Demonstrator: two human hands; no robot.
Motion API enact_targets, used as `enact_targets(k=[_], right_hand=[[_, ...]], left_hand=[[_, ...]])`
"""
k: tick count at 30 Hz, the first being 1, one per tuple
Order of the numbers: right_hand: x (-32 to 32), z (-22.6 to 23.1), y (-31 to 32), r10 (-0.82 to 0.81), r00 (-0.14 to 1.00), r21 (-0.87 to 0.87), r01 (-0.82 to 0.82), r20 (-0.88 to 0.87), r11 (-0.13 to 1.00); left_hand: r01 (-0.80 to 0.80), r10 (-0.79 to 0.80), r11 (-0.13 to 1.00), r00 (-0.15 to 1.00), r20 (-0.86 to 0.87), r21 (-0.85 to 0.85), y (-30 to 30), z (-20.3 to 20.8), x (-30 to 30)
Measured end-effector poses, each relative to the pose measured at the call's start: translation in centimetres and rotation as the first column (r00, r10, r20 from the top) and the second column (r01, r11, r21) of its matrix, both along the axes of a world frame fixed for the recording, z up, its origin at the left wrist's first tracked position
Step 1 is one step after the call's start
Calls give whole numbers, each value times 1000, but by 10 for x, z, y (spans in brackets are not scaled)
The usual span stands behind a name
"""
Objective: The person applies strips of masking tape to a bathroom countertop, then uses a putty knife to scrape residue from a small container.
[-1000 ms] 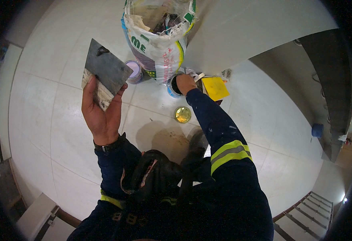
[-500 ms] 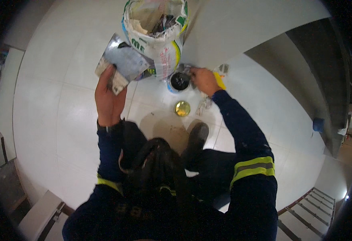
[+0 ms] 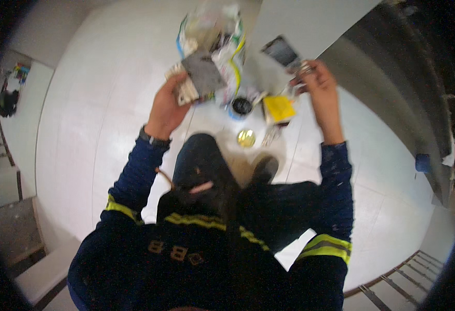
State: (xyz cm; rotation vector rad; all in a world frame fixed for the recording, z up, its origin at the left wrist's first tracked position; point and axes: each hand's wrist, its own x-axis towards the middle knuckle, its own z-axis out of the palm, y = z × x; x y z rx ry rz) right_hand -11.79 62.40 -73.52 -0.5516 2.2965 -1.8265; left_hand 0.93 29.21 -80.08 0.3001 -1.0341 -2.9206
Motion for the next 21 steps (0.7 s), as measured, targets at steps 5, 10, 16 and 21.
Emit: enact_targets(k=[5,10,16,21], right_hand=[[11,23,-44,-96,994,-341,107,47,934],[34,15,-64,4,994,-615,65,110,786],[40,21,-47,173,984,-322,-174,-34,931],[46,53,-32,241,945,-102,-268,-220,958]], left_hand=[[-30,2,970,994,-114,-243,35,49,-22],[-9,-4,996,989,-147,-86,70,73,-24],[-94,-26,926,950,-313,-365,68,72,-19],[-213,-163,661,895,-414,-720,59,70,-7]])
